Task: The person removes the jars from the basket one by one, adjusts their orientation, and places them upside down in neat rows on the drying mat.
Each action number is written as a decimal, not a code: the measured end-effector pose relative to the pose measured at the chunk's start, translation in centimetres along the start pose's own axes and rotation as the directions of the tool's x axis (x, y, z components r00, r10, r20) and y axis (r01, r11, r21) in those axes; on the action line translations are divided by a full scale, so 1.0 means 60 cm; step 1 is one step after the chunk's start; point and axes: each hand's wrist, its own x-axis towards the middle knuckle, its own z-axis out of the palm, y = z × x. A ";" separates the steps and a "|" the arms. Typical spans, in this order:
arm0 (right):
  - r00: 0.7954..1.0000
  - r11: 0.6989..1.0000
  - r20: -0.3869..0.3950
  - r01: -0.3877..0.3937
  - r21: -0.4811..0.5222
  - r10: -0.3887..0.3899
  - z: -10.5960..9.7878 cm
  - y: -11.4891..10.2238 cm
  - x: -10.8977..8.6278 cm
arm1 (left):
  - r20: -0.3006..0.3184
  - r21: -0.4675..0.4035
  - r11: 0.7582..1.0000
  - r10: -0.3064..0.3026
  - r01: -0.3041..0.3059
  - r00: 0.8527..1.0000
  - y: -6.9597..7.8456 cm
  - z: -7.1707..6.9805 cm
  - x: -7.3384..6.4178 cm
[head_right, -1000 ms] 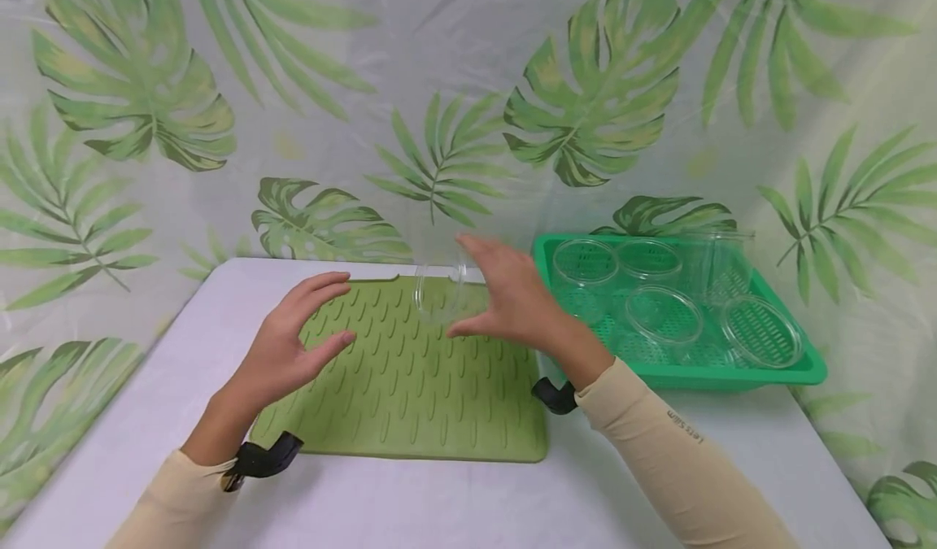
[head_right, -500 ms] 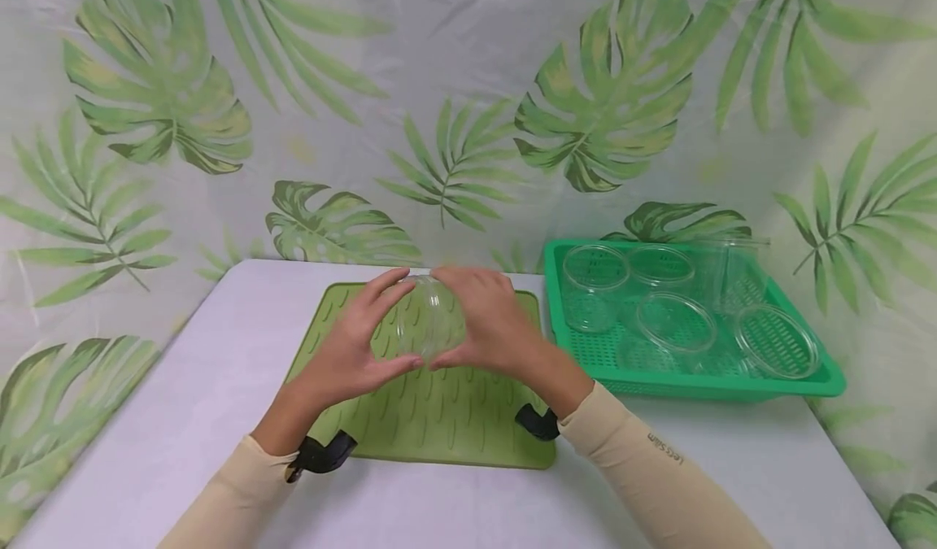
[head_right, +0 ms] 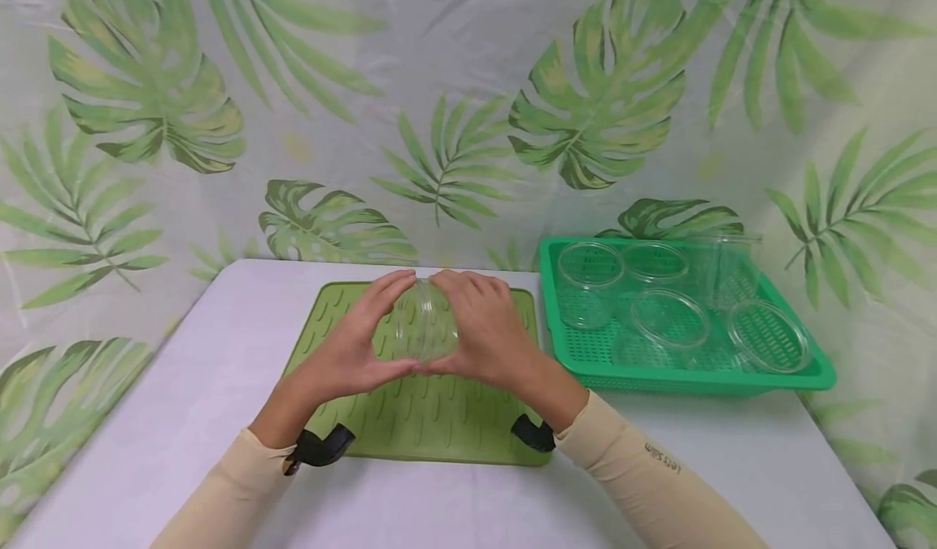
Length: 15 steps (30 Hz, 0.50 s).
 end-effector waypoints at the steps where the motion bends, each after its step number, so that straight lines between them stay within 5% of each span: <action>1: 1.000 1.000 0.002 -0.001 -0.002 0.001 0.000 -0.001 0.000 | 0.009 0.003 1.000 -0.006 0.006 1.000 0.000 -0.001 0.001; 7: 1.000 0.999 0.007 0.002 -0.037 -0.002 -0.001 -0.002 -0.001 | 0.069 0.002 0.999 -0.035 0.035 0.997 0.001 -0.003 0.006; 15: 0.999 0.997 0.031 0.041 -0.062 -0.039 -0.004 -0.003 -0.008 | 0.056 -0.013 1.000 0.003 -0.002 0.998 0.002 -0.009 0.005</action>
